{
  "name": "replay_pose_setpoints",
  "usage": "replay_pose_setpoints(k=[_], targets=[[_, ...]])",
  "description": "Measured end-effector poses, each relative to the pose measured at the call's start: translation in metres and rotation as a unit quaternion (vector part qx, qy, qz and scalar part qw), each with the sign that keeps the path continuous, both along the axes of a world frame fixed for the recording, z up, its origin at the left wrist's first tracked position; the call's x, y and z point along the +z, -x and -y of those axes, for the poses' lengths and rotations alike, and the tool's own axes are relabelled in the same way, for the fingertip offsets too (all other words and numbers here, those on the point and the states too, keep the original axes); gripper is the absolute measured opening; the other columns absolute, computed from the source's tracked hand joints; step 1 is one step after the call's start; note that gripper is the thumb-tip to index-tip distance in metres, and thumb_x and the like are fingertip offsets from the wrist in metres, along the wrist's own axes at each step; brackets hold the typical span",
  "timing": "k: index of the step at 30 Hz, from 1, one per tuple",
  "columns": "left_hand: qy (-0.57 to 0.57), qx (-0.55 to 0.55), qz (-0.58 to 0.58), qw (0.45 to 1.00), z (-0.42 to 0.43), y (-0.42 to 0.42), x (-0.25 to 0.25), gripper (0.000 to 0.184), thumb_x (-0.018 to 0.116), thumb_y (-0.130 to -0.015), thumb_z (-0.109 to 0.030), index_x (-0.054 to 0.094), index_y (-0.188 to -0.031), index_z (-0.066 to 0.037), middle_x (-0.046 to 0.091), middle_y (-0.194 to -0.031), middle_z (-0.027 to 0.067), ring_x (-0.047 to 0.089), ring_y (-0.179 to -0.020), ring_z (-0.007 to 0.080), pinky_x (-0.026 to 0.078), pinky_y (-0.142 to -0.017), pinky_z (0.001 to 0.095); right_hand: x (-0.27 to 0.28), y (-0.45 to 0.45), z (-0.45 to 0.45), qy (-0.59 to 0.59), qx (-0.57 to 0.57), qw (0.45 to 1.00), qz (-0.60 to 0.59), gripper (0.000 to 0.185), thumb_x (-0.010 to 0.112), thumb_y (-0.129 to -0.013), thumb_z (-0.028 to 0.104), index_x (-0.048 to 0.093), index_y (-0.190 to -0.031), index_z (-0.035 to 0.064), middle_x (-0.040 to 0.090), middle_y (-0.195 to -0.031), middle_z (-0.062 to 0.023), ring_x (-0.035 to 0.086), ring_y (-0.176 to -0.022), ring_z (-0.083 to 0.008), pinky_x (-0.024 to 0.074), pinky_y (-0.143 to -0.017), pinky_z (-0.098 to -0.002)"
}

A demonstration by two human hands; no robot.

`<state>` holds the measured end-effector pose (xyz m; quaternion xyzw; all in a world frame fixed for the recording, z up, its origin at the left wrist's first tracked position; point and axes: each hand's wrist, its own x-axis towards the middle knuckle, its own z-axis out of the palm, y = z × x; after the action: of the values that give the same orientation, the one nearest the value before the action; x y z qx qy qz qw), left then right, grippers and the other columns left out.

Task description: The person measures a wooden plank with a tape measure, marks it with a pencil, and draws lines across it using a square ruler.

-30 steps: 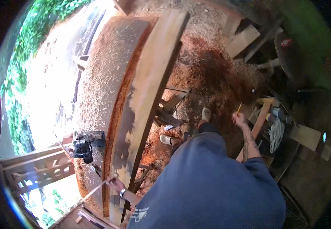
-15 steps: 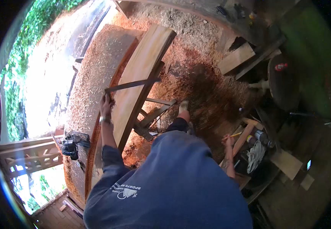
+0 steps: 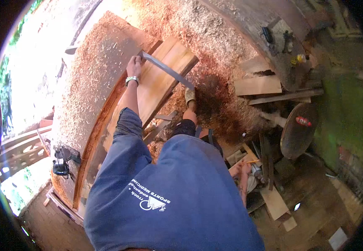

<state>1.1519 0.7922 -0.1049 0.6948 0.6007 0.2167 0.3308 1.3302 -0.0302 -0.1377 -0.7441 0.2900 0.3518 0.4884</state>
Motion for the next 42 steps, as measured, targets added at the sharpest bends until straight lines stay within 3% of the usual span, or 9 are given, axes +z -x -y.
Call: replay_pose_setpoints(k=[2, 8, 11, 15, 17, 20, 31, 34, 42], targets=[[0.067, 0.008, -0.034, 0.997, 0.006, -0.018, 0.006, 0.034, 0.056, -0.098, -0.04, 0.069, -0.108, -0.011, 0.071, -0.102, 0.0204, 0.067, -0.098, 0.0393, 0.051, -0.084, 0.0495, 0.022, -0.07, -0.046, 0.017, 0.069, 0.995, 0.072, 0.024, 0.059, -0.102, 0.032, 0.064, -0.104, 0.0082, 0.057, -0.076, -0.0004, 0.058, -0.059, -0.0126, 0.0418, -0.045, -0.0271], [-0.081, -0.029, -0.056, 0.995, 0.026, -0.038, 0.022, 0.032, 0.058, -0.098, -0.038, 0.072, -0.106, -0.01, 0.072, -0.099, 0.0137, 0.068, -0.093, 0.0326, 0.052, -0.083, 0.0424, 0.127, -0.193, -0.271, 0.017, 0.205, 0.967, 0.153, 0.032, 0.057, -0.103, 0.031, 0.066, -0.113, 0.0025, 0.066, -0.085, -0.003, 0.062, -0.071, -0.0114, 0.0493, -0.062, -0.0261], [-0.095, -0.026, -0.084, 0.992, 0.032, -0.042, 0.031, 0.032, 0.059, -0.096, -0.038, 0.071, -0.108, -0.011, 0.071, -0.101, 0.0101, 0.066, -0.097, 0.0304, 0.05, -0.083, 0.0424, 0.116, -0.229, -0.348, -0.066, 0.308, 0.927, 0.204, 0.032, 0.056, -0.104, 0.028, 0.068, -0.117, 0.0013, 0.068, -0.09, -0.0031, 0.061, -0.074, -0.0105, 0.0494, -0.065, -0.0261], [-0.115, -0.031, -0.128, 0.985, 0.038, -0.047, 0.041, 0.033, 0.059, -0.095, -0.04, 0.069, -0.111, -0.014, 0.071, -0.101, 0.0077, 0.067, -0.095, 0.0286, 0.049, -0.081, 0.0415, 0.116, -0.22, -0.483, -0.097, 0.384, 0.884, 0.247, 0.036, 0.058, -0.102, 0.034, 0.074, -0.108, 0.0019, 0.057, -0.081, 0.0025, 0.051, -0.071, -0.0082, 0.05, -0.067, -0.026], [-0.126, -0.031, -0.119, 0.984, 0.039, -0.045, 0.039, 0.032, 0.06, -0.095, -0.04, 0.069, -0.111, -0.014, 0.071, -0.101, 0.0072, 0.067, -0.094, 0.0283, 0.049, -0.081, 0.0414, 0.114, -0.209, -0.538, -0.123, 0.502, 0.82, 0.247, 0.033, 0.059, -0.102, 0.031, 0.073, -0.111, 0.0022, 0.06, -0.082, 0.0017, 0.053, -0.073, -0.0078, 0.0494, -0.067, -0.0251], [-0.15, -0.018, -0.119, 0.981, 0.038, -0.043, 0.029, 0.033, 0.063, -0.093, -0.042, 0.07, -0.111, -0.015, 0.072, -0.101, 0.0066, 0.067, -0.094, 0.0269, 0.05, -0.082, 0.0407, 0.125, -0.154, -0.608, -0.275, 0.496, 0.797, 0.208, 0.022, 0.062, -0.1, 0.019, 0.07, -0.112, 0.0023, 0.064, -0.088, -0.0003, 0.055, -0.072, -0.0071, 0.0458, -0.065, -0.0218], [-0.157, -0.017, -0.13, 0.979, 0.034, -0.04, 0.024, 0.04, 0.061, -0.092, -0.053, 0.072, -0.114, -0.022, 0.074, -0.105, 0.0039, 0.07, -0.093, 0.0265, 0.054, -0.084, 0.0436, 0.109, -0.1, -0.633, -0.31, 0.587, 0.706, 0.248, 0.024, 0.06, -0.097, 0.01, 0.07, -0.116, 0.0001, 0.074, -0.103, -0.015, 0.07, -0.094, -0.0182, 0.0545, -0.083, -0.0297], [-0.124, -0.003, -0.115, 0.986, 0.037, -0.049, 0.055, 0.03, 0.065, -0.092, -0.039, 0.073, -0.106, -0.014, 0.072, -0.096, 0.0057, 0.066, -0.094, 0.0241, 0.044, -0.084, 0.0398, 0.108, -0.1, -0.632, -0.29, 0.625, 0.666, 0.284, 0.028, 0.058, -0.099, 0.013, 0.068, -0.12, -0.0018, 0.073, -0.11, -0.0168, 0.069, -0.102, -0.0209, 0.0525, -0.091, -0.031], [-0.16, 0.007, -0.1, 0.982, 0.038, -0.049, 0.049, 0.029, 0.065, -0.092, -0.039, 0.073, -0.106, -0.015, 0.073, -0.098, 0.0048, 0.067, -0.094, 0.0237, 0.045, -0.084, 0.0394, 0.116, -0.097, -0.636, -0.267, 0.685, 0.581, 0.35, 0.03, 0.058, -0.098, 0.017, 0.069, -0.121, 0.0006, 0.072, -0.108, -0.0178, 0.068, -0.102, -0.0248, 0.0511, -0.092, -0.0338]])
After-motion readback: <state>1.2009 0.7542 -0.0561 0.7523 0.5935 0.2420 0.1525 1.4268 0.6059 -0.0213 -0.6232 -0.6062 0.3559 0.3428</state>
